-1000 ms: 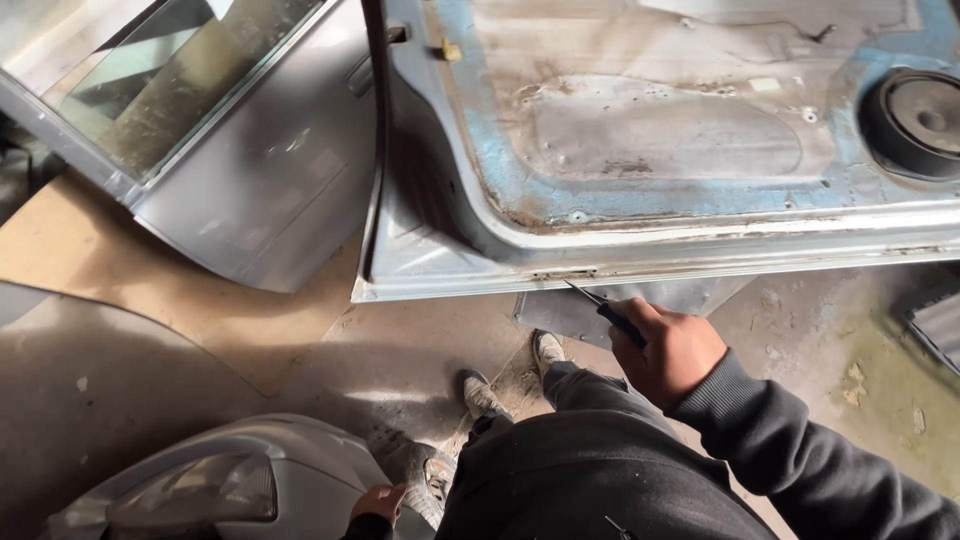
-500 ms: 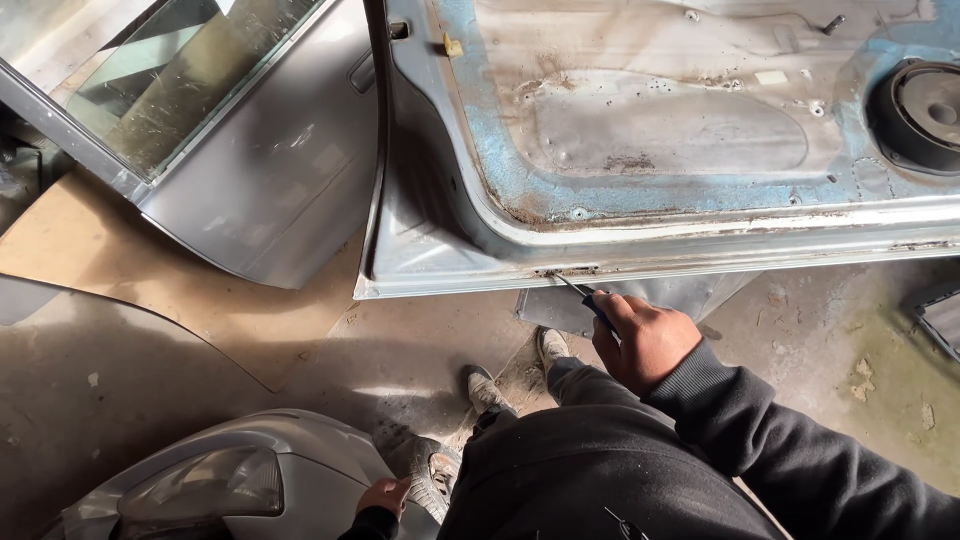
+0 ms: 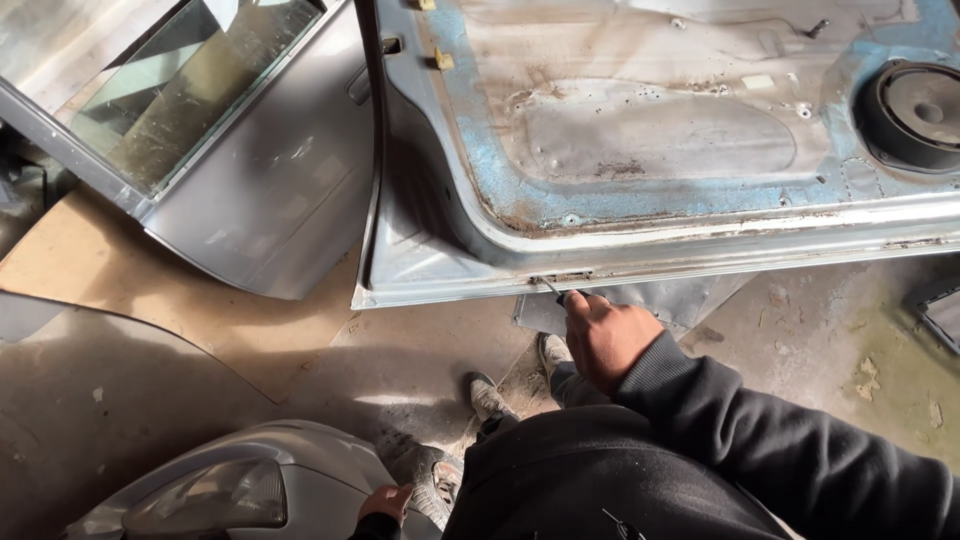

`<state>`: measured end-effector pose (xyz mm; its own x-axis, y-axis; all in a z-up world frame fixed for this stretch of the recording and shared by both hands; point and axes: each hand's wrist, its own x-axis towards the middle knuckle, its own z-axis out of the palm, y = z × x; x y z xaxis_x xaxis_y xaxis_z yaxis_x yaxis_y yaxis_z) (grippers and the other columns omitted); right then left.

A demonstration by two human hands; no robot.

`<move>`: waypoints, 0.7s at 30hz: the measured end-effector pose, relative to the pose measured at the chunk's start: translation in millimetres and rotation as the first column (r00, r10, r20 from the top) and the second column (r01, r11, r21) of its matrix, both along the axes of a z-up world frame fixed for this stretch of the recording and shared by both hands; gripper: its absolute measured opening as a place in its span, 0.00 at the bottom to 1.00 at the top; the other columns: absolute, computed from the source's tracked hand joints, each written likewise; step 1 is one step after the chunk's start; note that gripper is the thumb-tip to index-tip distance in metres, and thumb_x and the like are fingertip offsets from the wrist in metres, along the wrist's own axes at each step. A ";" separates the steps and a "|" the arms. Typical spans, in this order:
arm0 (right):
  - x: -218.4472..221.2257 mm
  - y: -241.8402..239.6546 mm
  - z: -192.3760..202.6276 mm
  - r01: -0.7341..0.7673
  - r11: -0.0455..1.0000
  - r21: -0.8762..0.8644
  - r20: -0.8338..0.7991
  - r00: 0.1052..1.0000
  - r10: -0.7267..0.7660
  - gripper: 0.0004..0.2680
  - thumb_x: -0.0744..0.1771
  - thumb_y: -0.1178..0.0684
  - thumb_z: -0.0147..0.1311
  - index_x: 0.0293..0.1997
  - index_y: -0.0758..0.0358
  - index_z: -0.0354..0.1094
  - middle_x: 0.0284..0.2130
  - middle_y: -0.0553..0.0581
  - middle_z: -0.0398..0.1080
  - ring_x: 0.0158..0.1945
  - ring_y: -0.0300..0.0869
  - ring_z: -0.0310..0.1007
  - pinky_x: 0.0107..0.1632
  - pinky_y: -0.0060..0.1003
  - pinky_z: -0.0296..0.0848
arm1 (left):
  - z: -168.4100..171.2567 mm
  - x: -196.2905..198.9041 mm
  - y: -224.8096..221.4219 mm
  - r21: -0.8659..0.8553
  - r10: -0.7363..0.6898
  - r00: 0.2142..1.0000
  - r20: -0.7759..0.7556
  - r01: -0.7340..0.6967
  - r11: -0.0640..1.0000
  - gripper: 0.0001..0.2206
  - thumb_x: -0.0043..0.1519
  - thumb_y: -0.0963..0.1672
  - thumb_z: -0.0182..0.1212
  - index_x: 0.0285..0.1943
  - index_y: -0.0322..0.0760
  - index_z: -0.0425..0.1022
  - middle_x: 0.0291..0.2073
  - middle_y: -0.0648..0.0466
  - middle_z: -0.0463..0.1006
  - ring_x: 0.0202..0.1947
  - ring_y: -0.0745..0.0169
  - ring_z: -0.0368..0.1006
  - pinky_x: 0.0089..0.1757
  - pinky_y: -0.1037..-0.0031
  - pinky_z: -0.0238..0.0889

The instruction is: Dismantling or inspecting a car door panel using a screwdriver to pry and loosen parts.

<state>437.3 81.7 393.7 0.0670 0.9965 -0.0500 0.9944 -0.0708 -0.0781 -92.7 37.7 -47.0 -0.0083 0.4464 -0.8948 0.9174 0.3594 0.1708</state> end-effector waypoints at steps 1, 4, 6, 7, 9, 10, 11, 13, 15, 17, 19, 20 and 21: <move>3.1 1.3 0.4 0.012 1.000 -0.008 -0.013 1.000 -0.012 0.09 0.74 0.53 0.45 0.55 0.67 0.69 0.26 0.60 0.77 0.17 0.44 0.71 0.30 0.38 0.81 | -4.3 0.9 0.3 0.047 0.003 1.000 0.011 -0.003 0.999 0.29 0.61 0.62 0.63 0.57 0.41 0.85 0.32 0.58 0.90 0.33 0.68 0.86 0.46 0.77 0.75; 2.9 -4.2 3.5 0.015 0.999 -0.051 0.087 0.996 -0.010 0.16 0.73 0.50 0.47 0.65 0.71 0.68 0.35 0.65 0.80 0.21 0.45 0.77 0.20 0.36 0.80 | 3.1 2.8 -3.6 0.053 0.067 0.997 0.028 -0.068 0.996 0.29 0.60 0.62 0.65 0.57 0.40 0.85 0.35 0.56 0.91 0.34 0.67 0.88 0.45 0.76 0.77; 1.9 0.1 7.3 0.022 0.997 -0.078 0.205 0.979 -0.005 0.18 0.72 0.51 0.47 0.68 0.73 0.65 0.36 0.66 0.78 0.17 0.43 0.74 0.15 0.34 0.77 | 3.0 5.7 -1.2 0.018 0.116 0.992 0.039 -0.117 0.993 0.29 0.61 0.61 0.65 0.58 0.39 0.85 0.35 0.54 0.91 0.35 0.66 0.88 0.45 0.76 0.77; 2.1 8.6 9.4 0.015 0.999 -0.052 0.069 0.998 -0.011 0.11 0.73 0.51 0.45 0.56 0.68 0.68 0.28 0.58 0.75 0.16 0.42 0.70 0.19 0.35 0.75 | -1.6 6.6 -1.0 0.038 0.033 0.999 0.009 -0.034 0.999 0.30 0.61 0.63 0.63 0.57 0.42 0.85 0.32 0.57 0.90 0.35 0.68 0.87 0.46 0.78 0.75; 4.2 16.6 22.8 0.033 0.999 -0.035 -0.076 0.996 -0.035 0.09 0.74 0.51 0.43 0.45 0.63 0.71 0.19 0.50 0.72 0.15 0.42 0.65 0.23 0.37 0.73 | -4.0 -2.6 -4.7 0.046 -0.071 0.997 -0.030 0.073 0.996 0.32 0.60 0.65 0.61 0.56 0.44 0.84 0.29 0.61 0.89 0.35 0.70 0.85 0.47 0.80 0.74; 10.8 23.9 35.1 0.134 0.976 -0.173 -0.195 0.966 -0.167 0.08 0.71 0.51 0.50 0.53 0.59 0.73 0.25 0.52 0.79 0.19 0.42 0.74 0.27 0.37 0.79 | -6.7 -3.0 -2.9 0.060 -0.045 0.999 -0.022 0.046 0.997 0.31 0.60 0.64 0.62 0.56 0.44 0.85 0.35 0.60 0.91 0.37 0.68 0.87 0.48 0.77 0.76; 17.0 31.3 47.5 0.211 0.924 -0.318 -0.293 0.906 -0.307 0.14 0.69 0.51 0.56 0.61 0.55 0.75 0.31 0.53 0.86 0.23 0.43 0.83 0.31 0.37 0.85 | -9.4 -3.9 -0.9 0.074 -0.018 1.000 -0.013 0.019 0.997 0.29 0.61 0.63 0.63 0.56 0.44 0.86 0.42 0.58 0.93 0.38 0.67 0.89 0.49 0.75 0.77; 22.3 18.1 44.3 0.164 0.966 -0.198 -0.235 0.949 -0.209 0.10 0.70 0.51 0.54 0.56 0.58 0.75 0.28 0.55 0.83 0.20 0.44 0.80 0.27 0.37 0.82 | -2.1 -0.9 3.4 0.035 0.051 0.999 -0.009 -0.051 0.998 0.28 0.63 0.61 0.64 0.59 0.42 0.85 0.43 0.57 0.93 0.39 0.66 0.89 0.48 0.74 0.77; 19.7 13.9 40.9 0.085 0.994 -0.072 -0.167 0.981 -0.096 0.09 0.71 0.52 0.52 0.51 0.60 0.76 0.25 0.56 0.81 0.17 0.45 0.76 0.23 0.38 0.79 | -0.9 -0.9 3.7 0.004 0.137 0.990 -0.011 -0.137 0.991 0.27 0.65 0.60 0.65 0.62 0.40 0.83 0.44 0.55 0.93 0.39 0.65 0.89 0.48 0.73 0.77; 9.8 5.4 36.1 0.082 0.997 -0.003 -0.055 0.995 -0.082 0.09 0.71 0.53 0.52 0.53 0.63 0.74 0.26 0.54 0.80 0.19 0.45 0.77 0.23 0.37 0.80 | -8.6 -3.5 1.0 0.108 -0.047 0.999 -0.016 0.048 0.993 0.30 0.61 0.64 0.62 0.57 0.45 0.85 0.39 0.59 0.92 0.41 0.66 0.88 0.50 0.75 0.77; 13.4 13.1 36.3 0.159 0.987 -0.028 -0.200 0.966 -0.161 0.10 0.69 0.52 0.54 0.55 0.60 0.76 0.26 0.55 0.81 0.18 0.47 0.77 0.25 0.39 0.78 | -15.5 0.6 5.0 0.064 -0.036 0.999 -0.015 0.037 0.997 0.30 0.61 0.63 0.63 0.59 0.44 0.85 0.44 0.59 0.92 0.40 0.66 0.89 0.50 0.75 0.77; 13.7 18.6 36.0 0.213 0.975 -0.065 -0.348 0.911 -0.222 0.13 0.68 0.51 0.57 0.57 0.56 0.79 0.26 0.56 0.83 0.18 0.48 0.76 0.26 0.42 0.77 | -15.6 -2.0 3.5 0.019 -0.009 1.000 -0.026 0.010 1.000 0.31 0.61 0.63 0.64 0.61 0.43 0.84 0.49 0.59 0.92 0.38 0.67 0.89 0.50 0.76 0.77; 18.7 15.3 33.5 0.211 0.975 -0.066 -0.351 0.910 -0.220 0.13 0.68 0.51 0.57 0.57 0.56 0.79 0.26 0.56 0.83 0.18 0.48 0.76 0.26 0.42 0.77 | -12.4 -1.6 3.1 0.019 -0.007 1.000 -0.029 0.008 1.000 0.31 0.61 0.63 0.64 0.61 0.43 0.84 0.49 0.59 0.92 0.38 0.67 0.89 0.50 0.76 0.77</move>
